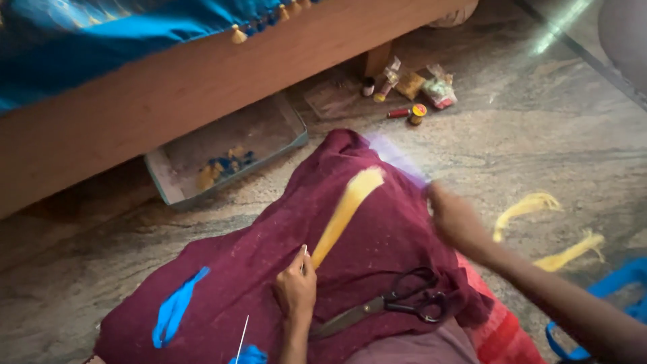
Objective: Creating decorative tassels on the edge of a saree by tying threads and adding embellishments.
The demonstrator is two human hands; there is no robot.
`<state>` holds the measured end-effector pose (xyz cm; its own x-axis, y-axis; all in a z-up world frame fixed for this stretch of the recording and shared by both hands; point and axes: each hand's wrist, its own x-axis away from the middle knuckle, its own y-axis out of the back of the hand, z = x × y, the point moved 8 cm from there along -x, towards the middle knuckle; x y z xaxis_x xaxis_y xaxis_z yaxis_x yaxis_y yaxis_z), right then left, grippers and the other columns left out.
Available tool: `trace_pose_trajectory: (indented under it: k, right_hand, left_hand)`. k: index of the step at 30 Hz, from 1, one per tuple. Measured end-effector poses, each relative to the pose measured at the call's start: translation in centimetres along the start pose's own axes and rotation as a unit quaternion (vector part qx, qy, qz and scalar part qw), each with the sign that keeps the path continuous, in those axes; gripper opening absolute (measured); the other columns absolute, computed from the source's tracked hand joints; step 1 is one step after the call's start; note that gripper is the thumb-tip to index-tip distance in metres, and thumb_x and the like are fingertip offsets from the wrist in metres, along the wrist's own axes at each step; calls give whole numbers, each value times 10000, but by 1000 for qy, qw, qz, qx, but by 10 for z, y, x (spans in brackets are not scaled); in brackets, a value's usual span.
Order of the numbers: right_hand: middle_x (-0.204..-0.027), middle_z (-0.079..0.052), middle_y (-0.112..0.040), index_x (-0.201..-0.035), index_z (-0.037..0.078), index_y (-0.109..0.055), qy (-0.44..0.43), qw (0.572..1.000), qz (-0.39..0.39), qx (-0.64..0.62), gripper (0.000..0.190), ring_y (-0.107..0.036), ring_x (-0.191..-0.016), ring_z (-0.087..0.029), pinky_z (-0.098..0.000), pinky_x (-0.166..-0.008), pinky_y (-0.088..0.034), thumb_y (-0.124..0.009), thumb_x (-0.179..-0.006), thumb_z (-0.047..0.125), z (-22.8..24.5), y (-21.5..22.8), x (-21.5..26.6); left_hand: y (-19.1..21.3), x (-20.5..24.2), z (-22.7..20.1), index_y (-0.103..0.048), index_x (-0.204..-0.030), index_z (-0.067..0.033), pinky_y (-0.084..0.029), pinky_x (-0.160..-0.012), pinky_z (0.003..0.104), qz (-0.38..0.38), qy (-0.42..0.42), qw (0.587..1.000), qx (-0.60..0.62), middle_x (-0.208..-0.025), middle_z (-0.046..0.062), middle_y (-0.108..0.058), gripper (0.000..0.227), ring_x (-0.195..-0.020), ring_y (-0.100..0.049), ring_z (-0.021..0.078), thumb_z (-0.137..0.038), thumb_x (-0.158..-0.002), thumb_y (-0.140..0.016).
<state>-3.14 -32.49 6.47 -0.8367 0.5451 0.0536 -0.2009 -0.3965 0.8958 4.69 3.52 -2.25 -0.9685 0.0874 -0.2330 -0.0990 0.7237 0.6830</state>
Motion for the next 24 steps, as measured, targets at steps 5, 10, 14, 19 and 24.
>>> trace_pose_trajectory:
  k: [5,10,14,19,24]
  right_hand:
    - [-1195,-246,-601,-1292,61,-530,447,878,103,138,366,-674,-974,-388,-436,-670,-619,-548,-935,142,92,-56,99]
    - [-1347,-261,-519,-1439,83,-455,333,882,138,304,554,-634,-1059,-383,-393,-677,-634,-557,-895,98,60,-33,60]
    - [-1140,-185,-630,-1297,76,-525,198,962,116,147,290,-681,-945,-295,-401,-743,-624,-452,-1021,128,25,-22,33]
    - [-1034,-215,-674,-1160,43,-552,16,994,106,8,261,-677,-925,-383,-499,-802,-537,-415,-1071,247,39,-8,37]
    - [-1238,-227,-612,-1234,74,-558,255,953,154,54,334,-645,-1045,-374,-467,-794,-558,-475,-947,224,83,-40,85]
  left_hand:
    - [0,-3,2,-780,-1148,-215,-557,-581,459,110,101,981,-122,-719,178,-735,273,-640,-740,323,-348,-1000,-594]
    - [8,-2,-7,-806,-1123,-218,-555,-554,461,37,42,993,-103,-723,180,-729,264,-629,-728,347,-296,-938,-633]
    - [9,-3,-4,-814,-1088,-197,-555,-557,456,10,39,997,-69,-737,168,-733,243,-629,-727,341,-288,-937,-647]
    - [21,-3,-2,-832,-1009,-160,-555,-571,433,-30,72,997,-16,-697,173,-722,215,-626,-726,329,-277,-907,-684]
    - [33,-3,-9,-798,-1015,-94,-554,-549,382,-97,9,993,62,-747,152,-716,199,-631,-732,271,-231,-921,-687]
